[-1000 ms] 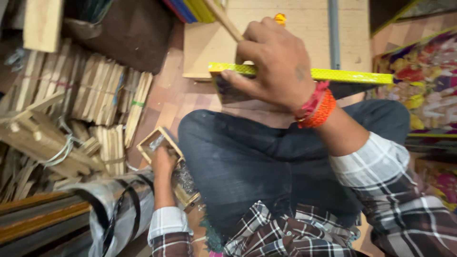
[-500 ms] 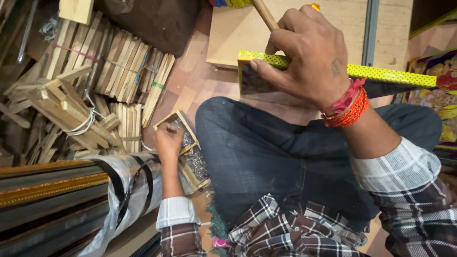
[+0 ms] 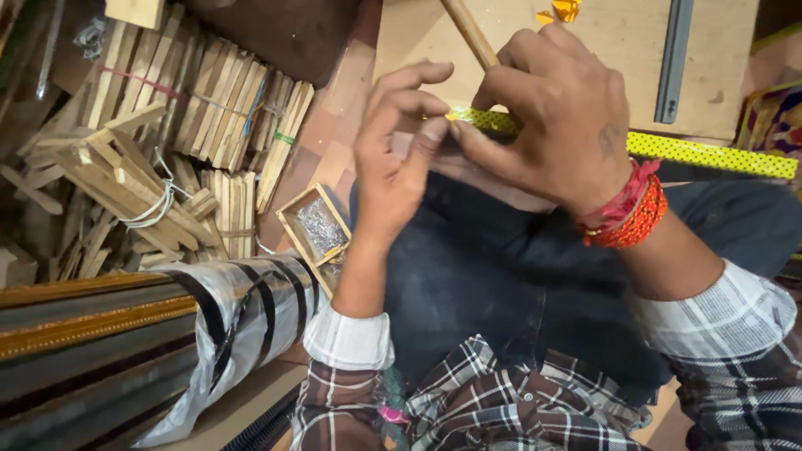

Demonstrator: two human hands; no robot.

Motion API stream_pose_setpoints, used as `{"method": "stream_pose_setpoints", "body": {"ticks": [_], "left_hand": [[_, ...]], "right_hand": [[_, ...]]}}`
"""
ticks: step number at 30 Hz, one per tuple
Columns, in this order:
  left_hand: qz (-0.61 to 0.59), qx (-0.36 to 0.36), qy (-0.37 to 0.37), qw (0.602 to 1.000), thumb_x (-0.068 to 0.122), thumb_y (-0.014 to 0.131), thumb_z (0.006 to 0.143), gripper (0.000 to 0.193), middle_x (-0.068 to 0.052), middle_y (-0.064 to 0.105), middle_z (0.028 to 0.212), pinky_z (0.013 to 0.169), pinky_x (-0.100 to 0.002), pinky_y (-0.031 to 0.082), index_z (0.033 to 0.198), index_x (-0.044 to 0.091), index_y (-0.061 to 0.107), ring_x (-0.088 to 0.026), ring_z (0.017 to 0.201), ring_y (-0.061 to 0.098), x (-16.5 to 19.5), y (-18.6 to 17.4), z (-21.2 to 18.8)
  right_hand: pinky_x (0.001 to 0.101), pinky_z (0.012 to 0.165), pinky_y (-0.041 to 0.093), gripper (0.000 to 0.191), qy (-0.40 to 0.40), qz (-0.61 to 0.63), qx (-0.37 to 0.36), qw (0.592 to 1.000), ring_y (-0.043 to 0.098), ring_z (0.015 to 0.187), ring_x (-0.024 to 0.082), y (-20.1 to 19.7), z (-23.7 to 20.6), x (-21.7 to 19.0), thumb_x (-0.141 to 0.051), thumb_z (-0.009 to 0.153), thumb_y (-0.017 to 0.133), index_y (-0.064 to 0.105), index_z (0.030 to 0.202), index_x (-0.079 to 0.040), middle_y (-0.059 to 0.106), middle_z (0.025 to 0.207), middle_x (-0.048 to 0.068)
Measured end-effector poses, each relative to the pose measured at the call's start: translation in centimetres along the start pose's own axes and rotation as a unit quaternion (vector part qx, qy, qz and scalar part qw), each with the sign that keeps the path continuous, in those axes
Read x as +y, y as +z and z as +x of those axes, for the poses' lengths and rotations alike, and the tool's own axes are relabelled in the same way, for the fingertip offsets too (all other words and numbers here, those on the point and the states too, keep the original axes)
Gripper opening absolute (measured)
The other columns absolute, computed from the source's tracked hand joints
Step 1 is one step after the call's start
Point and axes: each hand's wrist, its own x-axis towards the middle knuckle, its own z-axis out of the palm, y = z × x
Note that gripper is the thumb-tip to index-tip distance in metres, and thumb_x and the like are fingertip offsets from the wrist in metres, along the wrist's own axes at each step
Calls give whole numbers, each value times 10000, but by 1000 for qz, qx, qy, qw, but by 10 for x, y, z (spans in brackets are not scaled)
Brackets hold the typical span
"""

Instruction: The person sits on the floor and assembles a picture frame by attaching yellow decorative strips to the edges. They use a hammer to secure small nails into the frame and handle small yellow pieces to fit along the border.

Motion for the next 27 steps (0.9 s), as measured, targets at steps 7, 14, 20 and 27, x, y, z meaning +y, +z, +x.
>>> {"method": "stream_pose_setpoints", "body": {"ticks": [7,14,20,27], "left_hand": [[-100,25,-74,992,92,645,1104,106,-88,639,1163,951,-249,509,1163,11,609,-117,1051,621,-15,18,-14],[-75,-1,-57,996,74,619,1104,97,-90,645,1158,1005,-254,534,1170,5,605,-143,1117,657,-11,14,-12],[-109,-18,-66,992,64,647,1104,97,-67,663,1125,1003,-241,524,1114,-32,635,-109,1075,647,-13,9,-3],[-115,6,-90,989,90,690,1068,122,-21,658,1093,887,-205,505,1109,-16,647,-57,951,616,-17,10,-1]], "right_hand": [[359,737,511,299,81,191,-25,978,631,947,190,-15,-8,-1,-200,910,783,652,1166,-120,641,971,21],[260,617,511,545,247,339,-100,902,649,731,105,-63,-80,6,28,977,600,502,1507,-55,721,940,51],[277,618,519,557,214,168,-112,956,612,661,129,-91,-104,-20,116,942,570,541,1475,-46,682,870,85],[391,535,455,662,105,61,-180,976,603,600,279,-96,-121,-9,86,812,656,539,1449,-53,618,769,119]]}}
